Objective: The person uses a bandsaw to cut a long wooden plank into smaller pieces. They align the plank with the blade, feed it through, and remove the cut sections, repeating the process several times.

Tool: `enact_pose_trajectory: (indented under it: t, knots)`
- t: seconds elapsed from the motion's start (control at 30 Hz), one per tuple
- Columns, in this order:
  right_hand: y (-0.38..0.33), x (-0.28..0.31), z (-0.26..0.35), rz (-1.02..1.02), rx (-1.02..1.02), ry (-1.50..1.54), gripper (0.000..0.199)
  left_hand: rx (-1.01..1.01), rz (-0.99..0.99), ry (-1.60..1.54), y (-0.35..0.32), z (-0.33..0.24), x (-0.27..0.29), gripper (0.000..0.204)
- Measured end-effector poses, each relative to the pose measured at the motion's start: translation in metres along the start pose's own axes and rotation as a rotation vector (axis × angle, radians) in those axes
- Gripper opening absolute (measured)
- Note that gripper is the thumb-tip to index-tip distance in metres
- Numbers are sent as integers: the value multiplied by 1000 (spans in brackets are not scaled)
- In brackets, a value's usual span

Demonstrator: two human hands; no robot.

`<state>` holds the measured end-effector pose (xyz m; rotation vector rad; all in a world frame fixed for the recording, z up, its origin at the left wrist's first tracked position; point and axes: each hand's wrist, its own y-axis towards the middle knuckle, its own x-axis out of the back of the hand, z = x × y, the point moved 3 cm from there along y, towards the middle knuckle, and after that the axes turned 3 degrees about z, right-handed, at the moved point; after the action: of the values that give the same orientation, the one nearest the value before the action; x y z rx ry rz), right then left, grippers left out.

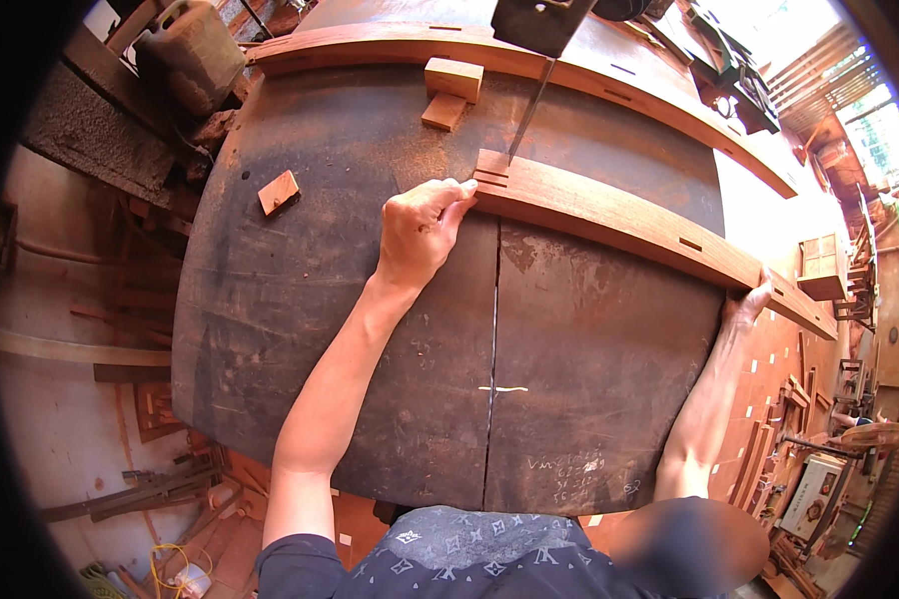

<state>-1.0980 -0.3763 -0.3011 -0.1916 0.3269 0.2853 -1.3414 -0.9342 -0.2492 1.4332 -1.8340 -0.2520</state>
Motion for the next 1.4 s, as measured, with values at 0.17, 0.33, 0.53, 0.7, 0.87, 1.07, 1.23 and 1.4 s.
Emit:
enact_pose_trajectory:
  t: [0.17, 0.33, 0.53, 0.7, 0.87, 1.07, 1.23, 1.4]
  knots:
    - [2, 1, -1, -5, -14, 3, 47, -4, 2, -10, 1, 2, -1, 12]
    - [0, -2, -1, -9, -23, -7, 47, -3, 0, -17, 1, 4, -2, 13]
    - [3, -3, -1, -8, -20, -10, 46, -13, -1, -13, 2, 4, -3, 12]
    - [4, -4, -1, 6, -19, -20, 46, -16, -17, -11, 4, 1, -3, 8]
    - [10, 0, -1, 18, -26, -8, 46, -37, -15, -16, 5, 2, -4, 10]
    - [6, -4, -2, 19, -26, -15, 46, -6, -8, -17, 5, 2, -4, 8]
    - [8, -6, -2, 4, -33, -18, 47, 10, -5, -24, 6, 3, -4, 7]
    - [9, -5, -1, -22, -27, -51, 47, -45, -31, -7, 7, 2, -6, 10]
